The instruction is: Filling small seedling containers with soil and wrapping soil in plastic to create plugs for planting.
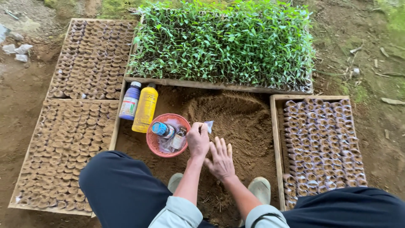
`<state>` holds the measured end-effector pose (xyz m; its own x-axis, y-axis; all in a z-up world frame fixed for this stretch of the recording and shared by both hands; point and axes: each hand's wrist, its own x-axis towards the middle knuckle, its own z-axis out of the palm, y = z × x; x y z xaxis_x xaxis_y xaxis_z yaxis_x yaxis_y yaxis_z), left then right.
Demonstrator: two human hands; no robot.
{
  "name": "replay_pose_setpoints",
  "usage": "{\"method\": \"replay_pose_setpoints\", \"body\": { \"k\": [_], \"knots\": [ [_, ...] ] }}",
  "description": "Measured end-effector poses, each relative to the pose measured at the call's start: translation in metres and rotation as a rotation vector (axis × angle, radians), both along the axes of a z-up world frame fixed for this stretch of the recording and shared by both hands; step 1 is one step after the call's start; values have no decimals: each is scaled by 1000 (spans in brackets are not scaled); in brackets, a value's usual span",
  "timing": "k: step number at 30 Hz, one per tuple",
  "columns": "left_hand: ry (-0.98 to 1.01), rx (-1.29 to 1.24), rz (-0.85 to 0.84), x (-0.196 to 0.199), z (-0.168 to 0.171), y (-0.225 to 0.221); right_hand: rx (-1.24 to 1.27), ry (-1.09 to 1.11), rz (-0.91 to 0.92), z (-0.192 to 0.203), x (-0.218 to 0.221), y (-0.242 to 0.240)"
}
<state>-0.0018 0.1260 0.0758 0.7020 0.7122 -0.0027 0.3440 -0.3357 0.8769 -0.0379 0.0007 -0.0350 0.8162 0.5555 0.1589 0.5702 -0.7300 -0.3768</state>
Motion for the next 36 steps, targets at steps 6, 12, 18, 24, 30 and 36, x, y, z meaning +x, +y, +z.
{"method": "replay_pose_setpoints", "body": {
  "k": [6,12,18,24,30,36],
  "knots": [
    [43,-41,10,-2,10,6,-167,-24,234,-64,4,19],
    [74,-62,30,4,-11,14,-90,-329,81,-54,82,20],
    [61,-108,83,12,3,13,-223,-198,-123,-70,121,3],
    [61,-92,107,16,4,11,-12,-348,124,-73,89,60],
    [114,-85,109,12,-16,16,-20,-335,64,-79,122,35],
    [105,-123,93,21,-13,5,-122,-167,-157,-38,145,-17]
  ]
}}
